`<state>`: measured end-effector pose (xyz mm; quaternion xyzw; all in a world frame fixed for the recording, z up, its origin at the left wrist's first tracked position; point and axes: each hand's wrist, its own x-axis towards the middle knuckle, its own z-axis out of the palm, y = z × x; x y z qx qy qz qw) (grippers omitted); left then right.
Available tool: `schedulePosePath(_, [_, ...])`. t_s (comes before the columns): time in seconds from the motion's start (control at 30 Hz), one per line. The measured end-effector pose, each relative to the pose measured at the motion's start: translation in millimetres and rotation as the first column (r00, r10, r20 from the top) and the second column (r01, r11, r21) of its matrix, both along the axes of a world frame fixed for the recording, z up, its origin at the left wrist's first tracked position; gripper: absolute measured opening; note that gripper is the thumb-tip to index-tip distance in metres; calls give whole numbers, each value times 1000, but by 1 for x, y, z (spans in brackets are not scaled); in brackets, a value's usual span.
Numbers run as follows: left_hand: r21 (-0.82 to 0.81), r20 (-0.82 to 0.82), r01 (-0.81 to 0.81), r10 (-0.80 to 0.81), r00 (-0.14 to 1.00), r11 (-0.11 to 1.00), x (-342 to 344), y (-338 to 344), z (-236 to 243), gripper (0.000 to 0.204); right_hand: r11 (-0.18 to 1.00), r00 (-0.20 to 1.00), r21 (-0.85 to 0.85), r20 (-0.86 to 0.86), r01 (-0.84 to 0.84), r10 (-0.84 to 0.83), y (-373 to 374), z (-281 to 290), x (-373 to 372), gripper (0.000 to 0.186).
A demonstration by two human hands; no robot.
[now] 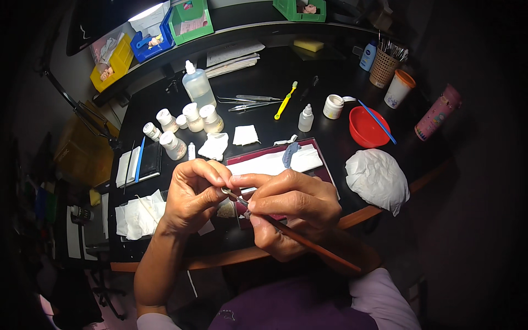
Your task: The person applies material to a dental prosthetic using a brush, alternating between picking up paste from a palette and brushing it onto the surface of the prosthetic component.
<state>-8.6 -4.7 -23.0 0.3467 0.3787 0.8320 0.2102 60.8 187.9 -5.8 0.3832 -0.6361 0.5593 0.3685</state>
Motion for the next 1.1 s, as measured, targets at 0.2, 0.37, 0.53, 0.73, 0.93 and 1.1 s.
schedulePosePath(0.2, [-27,-16,-11,11,1000,1000,0,-1,0,10,1000,1000,1,-9,22,-22,0,0,2,31])
schedulePosePath(0.37, [-39,-7,-14,14,1000,999,0,-1,0,12,999,999,15,-7,39,-39,1,-1,3,32])
schedulePosePath(0.53, [-73,92,10,-3,996,997,3,-2,6,11,991,989,45,69,125,-128,2,-1,6,31])
schedulePosePath(0.73, [-138,164,-82,104,981,987,7,-1,8,9,992,983,43,134,121,-126,-2,-4,5,23])
schedulePosePath(0.93, [-198,267,-109,160,950,974,9,2,13,14,980,978,-122,159,157,-137,-11,-12,-4,18])
schedulePosePath(1.1, [-266,264,-157,228,937,951,10,4,12,17,978,956,-171,285,122,-70,-11,-18,-3,17])
